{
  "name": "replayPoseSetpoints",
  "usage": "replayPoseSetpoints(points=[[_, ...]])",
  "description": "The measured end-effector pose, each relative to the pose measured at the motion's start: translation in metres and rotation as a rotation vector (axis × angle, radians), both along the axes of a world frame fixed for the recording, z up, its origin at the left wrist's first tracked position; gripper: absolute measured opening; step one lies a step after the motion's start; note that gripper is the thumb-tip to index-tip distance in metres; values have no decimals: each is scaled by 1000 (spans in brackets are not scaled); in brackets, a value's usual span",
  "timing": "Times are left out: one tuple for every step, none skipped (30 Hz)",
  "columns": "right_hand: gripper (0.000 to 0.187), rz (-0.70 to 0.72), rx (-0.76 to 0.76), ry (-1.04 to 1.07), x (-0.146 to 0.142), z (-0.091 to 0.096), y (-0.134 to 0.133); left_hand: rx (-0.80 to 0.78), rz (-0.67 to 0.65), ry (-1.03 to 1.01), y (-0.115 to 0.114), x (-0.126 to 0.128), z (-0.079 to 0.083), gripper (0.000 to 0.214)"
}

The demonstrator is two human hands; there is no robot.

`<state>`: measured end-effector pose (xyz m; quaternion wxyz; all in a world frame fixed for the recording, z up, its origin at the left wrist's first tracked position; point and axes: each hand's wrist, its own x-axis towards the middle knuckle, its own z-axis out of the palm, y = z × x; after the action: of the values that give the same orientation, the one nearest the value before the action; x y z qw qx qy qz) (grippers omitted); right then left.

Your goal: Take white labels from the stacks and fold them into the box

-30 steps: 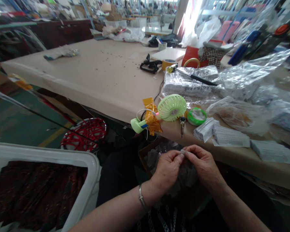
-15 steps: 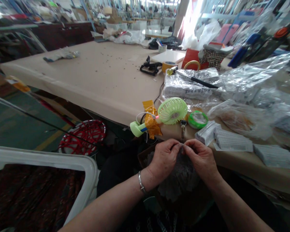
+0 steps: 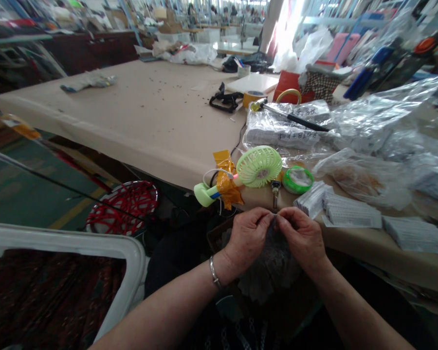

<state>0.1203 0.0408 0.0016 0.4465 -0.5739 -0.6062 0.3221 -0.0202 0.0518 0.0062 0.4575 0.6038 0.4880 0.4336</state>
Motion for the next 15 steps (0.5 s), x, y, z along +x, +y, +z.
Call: replayPoseSetpoints(points=[[10, -2, 3, -3, 0, 0, 0, -7, 4, 0, 0, 0, 0, 19], [10, -4, 5, -6, 0, 0, 0, -13, 9, -2, 1, 1, 1, 19], [10, -6, 6, -8, 0, 0, 0, -18, 14, -5, 1, 1, 1, 19], [10, -8, 8, -10, 0, 1, 1, -20, 19, -7, 2, 2, 2, 19], [10, -11, 10, -12, 0, 1, 2, -19, 25, -8, 2, 2, 2, 18], [10, -14, 14, -15, -1, 1, 2, -17, 31, -8, 3, 3, 3, 18], [10, -18, 19, -17, -1, 2, 3, -14, 39, -9, 4, 3, 3, 18], [11, -22, 25, -17, -2, 2, 4, -10, 46, -12, 4, 4, 3, 18], [11, -27, 31, -17, -2, 2, 4, -5, 49, -15, 5, 4, 3, 18], [12, -30, 35, -18, -3, 3, 4, 1, 48, -20, 5, 4, 3, 17], [12, -28, 36, -17, -4, 3, 3, 6, 45, -23, 4, 4, 2, 18], [13, -20, 35, -20, -4, 3, 1, 10, 42, -24, 3, 4, 3, 18], [13, -6, 32, -31, -3, 3, -2, 11, 38, -22, 2, 3, 3, 17], [12, 8, 33, -50, -1, 4, -6, 8, 37, -17, -1, 2, 3, 17], [11, 22, 43, -79, 2, 5, -10, 1, 37, -9, -3, 1, 3, 17]])
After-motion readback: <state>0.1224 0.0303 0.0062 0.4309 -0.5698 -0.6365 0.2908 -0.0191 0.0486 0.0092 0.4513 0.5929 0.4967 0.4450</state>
